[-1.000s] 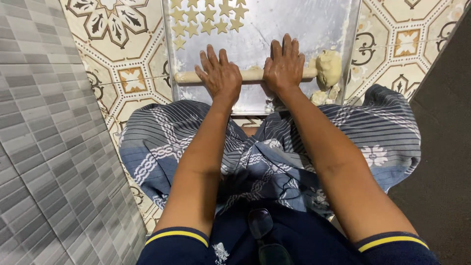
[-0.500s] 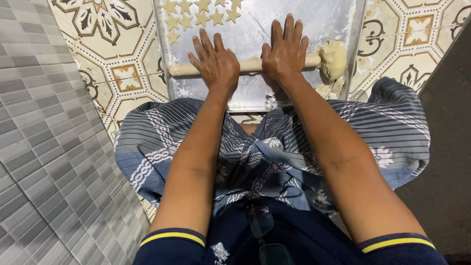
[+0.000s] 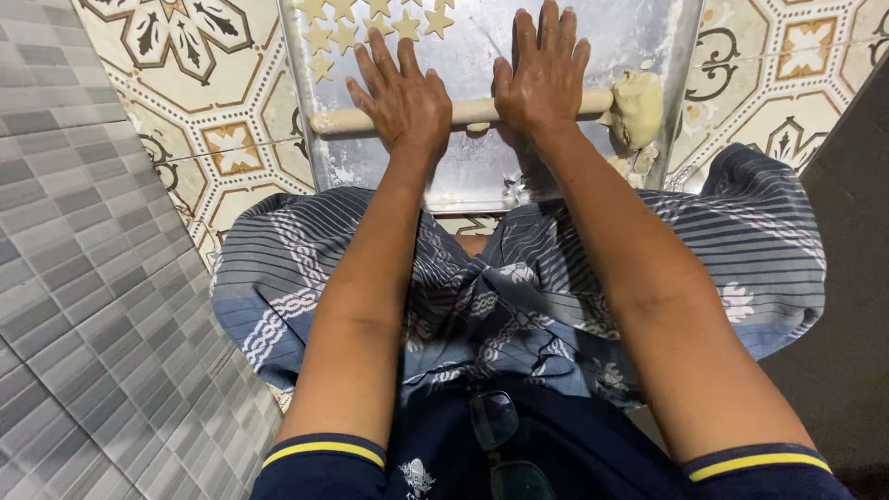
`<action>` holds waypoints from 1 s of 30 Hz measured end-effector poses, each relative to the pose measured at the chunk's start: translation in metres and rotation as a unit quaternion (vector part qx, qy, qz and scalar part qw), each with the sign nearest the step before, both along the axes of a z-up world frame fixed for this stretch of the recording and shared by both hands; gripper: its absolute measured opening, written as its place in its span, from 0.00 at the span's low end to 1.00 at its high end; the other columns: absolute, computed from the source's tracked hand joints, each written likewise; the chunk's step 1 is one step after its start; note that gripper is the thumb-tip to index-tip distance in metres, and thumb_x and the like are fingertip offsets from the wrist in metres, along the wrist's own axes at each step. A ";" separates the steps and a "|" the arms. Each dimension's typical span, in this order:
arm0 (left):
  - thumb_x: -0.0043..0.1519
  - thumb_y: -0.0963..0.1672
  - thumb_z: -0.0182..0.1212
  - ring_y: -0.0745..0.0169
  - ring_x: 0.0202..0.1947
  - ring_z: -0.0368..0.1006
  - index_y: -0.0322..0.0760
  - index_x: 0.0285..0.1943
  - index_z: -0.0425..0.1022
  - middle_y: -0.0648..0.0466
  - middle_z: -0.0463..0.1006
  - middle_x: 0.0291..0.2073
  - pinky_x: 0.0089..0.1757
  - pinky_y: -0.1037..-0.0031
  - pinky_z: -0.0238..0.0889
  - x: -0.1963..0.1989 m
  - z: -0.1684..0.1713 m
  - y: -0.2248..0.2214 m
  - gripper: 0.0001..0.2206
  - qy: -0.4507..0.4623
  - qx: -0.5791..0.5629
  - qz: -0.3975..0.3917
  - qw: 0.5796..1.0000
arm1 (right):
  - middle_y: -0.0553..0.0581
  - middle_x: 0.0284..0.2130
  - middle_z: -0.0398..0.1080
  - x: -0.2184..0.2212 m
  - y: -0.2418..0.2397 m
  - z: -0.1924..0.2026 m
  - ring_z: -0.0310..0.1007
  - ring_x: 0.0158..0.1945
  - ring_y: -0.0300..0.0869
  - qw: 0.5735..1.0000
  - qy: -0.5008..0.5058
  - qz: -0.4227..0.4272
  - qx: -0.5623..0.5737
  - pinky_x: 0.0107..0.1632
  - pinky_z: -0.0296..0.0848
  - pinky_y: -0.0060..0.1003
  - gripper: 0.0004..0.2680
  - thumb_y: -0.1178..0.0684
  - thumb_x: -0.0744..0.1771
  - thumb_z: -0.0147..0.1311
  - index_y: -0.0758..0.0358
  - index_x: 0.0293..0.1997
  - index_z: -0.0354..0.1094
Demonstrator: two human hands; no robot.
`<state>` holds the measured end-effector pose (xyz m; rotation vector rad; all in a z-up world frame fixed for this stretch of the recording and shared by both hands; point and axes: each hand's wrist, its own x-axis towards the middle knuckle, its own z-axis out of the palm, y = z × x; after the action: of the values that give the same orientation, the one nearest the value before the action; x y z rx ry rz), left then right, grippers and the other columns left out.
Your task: Rolling out dough and cutting star shapes to place on a baking tray
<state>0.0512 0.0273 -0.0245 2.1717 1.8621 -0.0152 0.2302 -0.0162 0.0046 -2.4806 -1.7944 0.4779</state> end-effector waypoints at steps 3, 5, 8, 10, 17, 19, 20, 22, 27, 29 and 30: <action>0.68 0.50 0.57 0.32 0.76 0.34 0.40 0.72 0.62 0.38 0.41 0.75 0.66 0.31 0.36 0.003 -0.005 0.004 0.24 0.005 0.028 0.005 1.000 | 0.71 0.71 0.47 0.001 0.005 0.001 0.42 0.73 0.68 1.000 -0.002 0.001 0.014 0.67 0.45 0.69 0.23 0.45 0.71 0.54 0.63 0.73 0.55; 0.68 0.49 0.57 0.31 0.76 0.34 0.39 0.72 0.62 0.38 0.40 0.75 0.66 0.31 0.35 0.002 -0.005 0.006 0.24 0.003 0.032 0.001 0.999 | 0.70 0.71 0.46 0.001 0.010 0.003 0.40 0.73 0.66 1.000 -0.005 0.004 0.014 0.68 0.45 0.70 0.22 0.46 0.72 0.55 0.60 0.74 0.53; 0.69 0.49 0.56 0.31 0.76 0.34 0.39 0.72 0.61 0.37 0.40 0.75 0.67 0.31 0.36 0.005 0.000 0.012 0.24 0.005 0.031 0.001 0.999 | 0.69 0.70 0.48 0.004 0.016 0.002 0.44 0.72 0.64 0.998 -0.022 0.018 0.047 0.66 0.48 0.69 0.22 0.48 0.71 0.57 0.59 0.73 0.54; 0.69 0.50 0.56 0.31 0.76 0.35 0.40 0.73 0.60 0.38 0.40 0.75 0.67 0.32 0.37 0.006 0.001 0.016 0.24 0.008 0.024 0.006 1.000 | 0.69 0.68 0.51 0.005 0.020 0.001 0.49 0.69 0.64 0.996 -0.036 0.030 0.078 0.63 0.52 0.67 0.22 0.49 0.70 0.60 0.60 0.72 0.55; 0.70 0.49 0.54 0.34 0.76 0.31 0.41 0.75 0.60 0.38 0.39 0.76 0.68 0.34 0.35 0.008 0.003 0.019 0.24 0.000 0.024 0.003 1.000 | 0.68 0.66 0.55 0.008 0.024 -0.006 0.54 0.67 0.64 0.993 -0.046 0.029 0.103 0.64 0.53 0.68 0.20 0.54 0.69 0.58 0.60 0.71 0.58; 0.71 0.49 0.54 0.33 0.76 0.32 0.41 0.75 0.60 0.38 0.39 0.76 0.67 0.33 0.34 0.007 0.005 0.017 0.24 -0.005 0.029 -0.004 1.000 | 0.67 0.68 0.51 0.007 0.021 -0.009 0.50 0.69 0.62 0.994 -0.049 0.028 0.095 0.64 0.53 0.68 0.21 0.55 0.69 0.59 0.59 0.72 0.57; 0.70 0.48 0.55 0.33 0.76 0.32 0.42 0.74 0.61 0.38 0.40 0.76 0.67 0.32 0.34 0.007 0.007 0.015 0.23 -0.007 0.026 -0.008 1.000 | 0.68 0.68 0.51 0.007 0.018 -0.011 0.48 0.70 0.64 0.996 -0.038 0.019 0.083 0.65 0.51 0.69 0.20 0.55 0.69 0.58 0.60 0.70 0.58; 0.69 0.48 0.56 0.32 0.76 0.32 0.42 0.72 0.62 0.38 0.41 0.75 0.67 0.32 0.34 0.006 0.009 0.010 0.22 -0.010 0.025 -0.012 1.000 | 0.69 0.69 0.51 0.006 0.012 -0.012 0.46 0.71 0.66 0.997 -0.028 0.011 0.075 0.66 0.49 0.70 0.19 0.54 0.69 0.57 0.61 0.69 0.59; 0.67 0.48 0.55 0.32 0.75 0.32 0.40 0.70 0.64 0.38 0.44 0.75 0.66 0.32 0.31 -0.001 0.009 -0.012 0.22 -0.016 0.030 -0.018 0.999 | 0.68 0.70 0.49 -0.002 -0.009 -0.009 0.46 0.72 0.67 0.998 -0.011 -0.004 0.064 0.66 0.51 0.69 0.20 0.54 0.69 0.53 0.59 0.71 0.57; 0.67 0.48 0.52 0.33 0.75 0.32 0.40 0.70 0.63 0.38 0.45 0.75 0.65 0.32 0.30 -0.004 0.017 -0.019 0.22 -0.017 0.013 -0.018 1.000 | 0.68 0.70 0.49 -0.007 -0.019 -0.007 0.46 0.72 0.67 0.998 -0.016 -0.005 0.060 0.65 0.52 0.67 0.20 0.53 0.69 0.53 0.59 0.71 0.57; 0.68 0.48 0.50 0.33 0.75 0.31 0.40 0.70 0.63 0.39 0.46 0.75 0.65 0.33 0.29 -0.005 0.021 -0.023 0.21 -0.019 -0.007 -0.019 1.000 | 0.67 0.70 0.50 -0.008 -0.024 -0.006 0.47 0.72 0.67 0.998 -0.022 -0.006 0.054 0.64 0.53 0.66 0.20 0.53 0.69 0.52 0.59 0.71 0.57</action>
<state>0.0461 0.0043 -0.0039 2.1821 1.7948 0.0037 0.2219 -0.0404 -0.0011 -2.4461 -1.7694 0.3206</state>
